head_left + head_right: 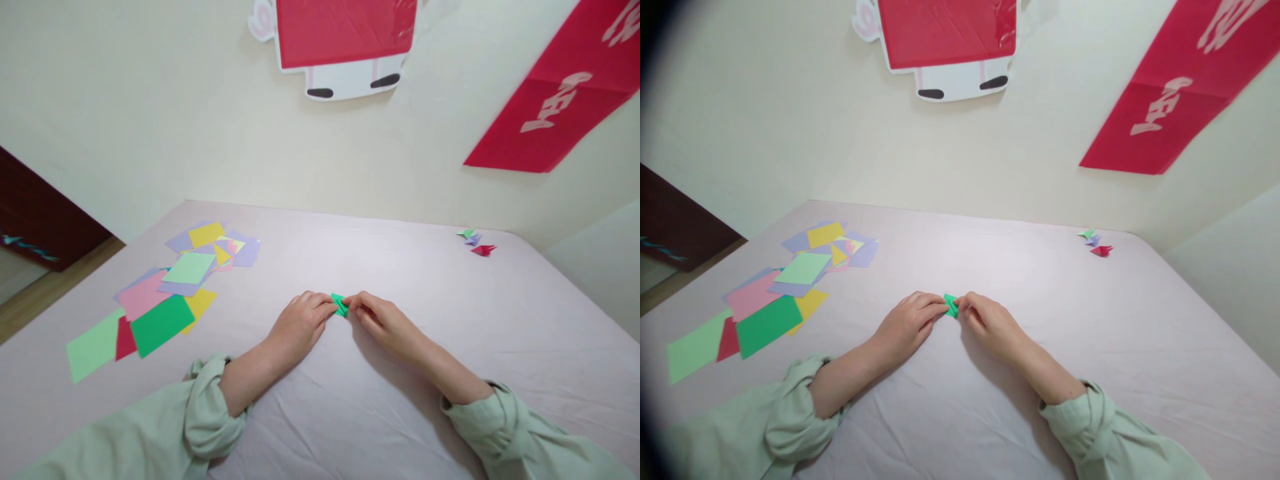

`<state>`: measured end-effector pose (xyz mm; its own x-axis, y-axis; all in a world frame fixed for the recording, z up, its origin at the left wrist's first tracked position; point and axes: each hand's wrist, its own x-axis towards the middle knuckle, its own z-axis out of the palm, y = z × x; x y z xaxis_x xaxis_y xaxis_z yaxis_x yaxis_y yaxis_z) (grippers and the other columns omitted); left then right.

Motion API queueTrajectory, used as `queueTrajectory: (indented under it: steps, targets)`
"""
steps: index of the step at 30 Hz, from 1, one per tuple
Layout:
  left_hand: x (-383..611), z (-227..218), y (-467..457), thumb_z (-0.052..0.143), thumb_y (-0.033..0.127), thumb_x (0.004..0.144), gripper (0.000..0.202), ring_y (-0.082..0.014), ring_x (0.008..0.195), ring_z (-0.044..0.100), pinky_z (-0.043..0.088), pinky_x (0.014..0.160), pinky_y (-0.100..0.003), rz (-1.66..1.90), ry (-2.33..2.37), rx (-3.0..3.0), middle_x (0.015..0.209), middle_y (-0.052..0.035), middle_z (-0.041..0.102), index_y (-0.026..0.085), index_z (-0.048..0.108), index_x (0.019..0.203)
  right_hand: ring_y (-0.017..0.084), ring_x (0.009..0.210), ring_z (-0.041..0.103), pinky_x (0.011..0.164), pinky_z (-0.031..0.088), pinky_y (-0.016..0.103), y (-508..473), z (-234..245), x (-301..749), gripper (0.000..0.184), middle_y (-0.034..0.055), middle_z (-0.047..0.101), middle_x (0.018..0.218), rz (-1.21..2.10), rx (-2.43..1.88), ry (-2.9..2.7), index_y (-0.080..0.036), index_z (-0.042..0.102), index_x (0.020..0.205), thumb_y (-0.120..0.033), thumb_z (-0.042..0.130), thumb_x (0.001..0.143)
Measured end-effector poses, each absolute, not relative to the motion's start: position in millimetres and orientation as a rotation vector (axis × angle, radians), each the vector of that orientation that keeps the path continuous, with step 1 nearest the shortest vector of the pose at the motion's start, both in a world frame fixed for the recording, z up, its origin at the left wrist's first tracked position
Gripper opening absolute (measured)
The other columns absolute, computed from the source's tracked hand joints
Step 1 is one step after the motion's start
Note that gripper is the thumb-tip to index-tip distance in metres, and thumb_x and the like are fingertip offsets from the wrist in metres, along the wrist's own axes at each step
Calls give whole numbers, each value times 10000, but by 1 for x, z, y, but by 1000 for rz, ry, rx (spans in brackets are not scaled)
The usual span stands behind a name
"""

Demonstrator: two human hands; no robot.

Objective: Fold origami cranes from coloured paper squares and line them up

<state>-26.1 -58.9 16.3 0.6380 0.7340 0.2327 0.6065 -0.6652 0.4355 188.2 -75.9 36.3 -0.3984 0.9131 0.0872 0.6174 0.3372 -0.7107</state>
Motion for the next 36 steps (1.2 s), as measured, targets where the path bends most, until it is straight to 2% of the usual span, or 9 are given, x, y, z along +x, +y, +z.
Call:
queueTrajectory:
  steps: [4,10,16,20,27,31,34,36]
  targets:
    - [-26,17,-59,501,93,884,311,-200,1075,542,457,945,-388,564,1063,2540,1148,-45,636,240,621,1130,166,945,640,856,495,327,-74,33,190,245,55,698,1024,777,-1264,-2164,-201,613,947,-77,418,866]
    - [-26,19,-60,483,164,925,265,-200,1075,544,460,935,-388,568,1059,2571,1143,-53,634,253,636,1123,167,1073,620,929,493,350,-73,25,193,319,66,671,1158,643,-1201,-2277,-214,664,968,-32,431,852]
    - [-23,17,-64,477,220,945,247,-214,1091,543,468,922,-392,556,1070,2629,1188,-57,620,251,637,1130,176,1068,618,916,510,352,-76,28,192,329,73,675,1163,567,-1227,-2347,-202,663,1005,-27,431,852]
    - [-23,14,-65,495,173,924,273,-211,1104,540,465,939,-399,574,1058,2618,1198,-56,615,256,626,1148,178,1067,618,913,513,354,-77,32,190,345,64,674,1173,517,-1249,-2388,-215,662,1029,-23,445,842]
    - [-24,16,-65,516,87,866,347,-215,1115,531,453,954,-400,542,1056,2591,1182,-57,622,239,601,1166,187,1078,609,922,495,361,-78,30,190,294,70,665,1189,517,-1255,-2387,-217,670,953,-52,447,857]
    - [-22,20,-67,507,118,888,298,-225,1098,533,460,929,-400,506,1060,2632,1193,-58,613,242,609,1139,162,963,639,863,498,316,-74,28,193,345,39,699,1053,731,-1282,-2188,-218,631,996,-21,407,824]
    - [-20,22,-70,506,153,903,264,-233,1107,529,460,925,-405,476,1067,2655,1216,-64,597,250,615,1123,153,868,640,804,494,289,-65,26,193,352,27,688,941,750,-1330,-2116,-210,617,1047,-35,395,836]
    - [-20,22,-71,503,169,911,249,-236,1114,527,457,926,-410,461,1075,2668,1220,-70,591,254,620,1113,153,961,620,855,472,287,-56,25,192,369,52,651,1050,675,-1292,-2147,-210,620,1084,-36,401,843]
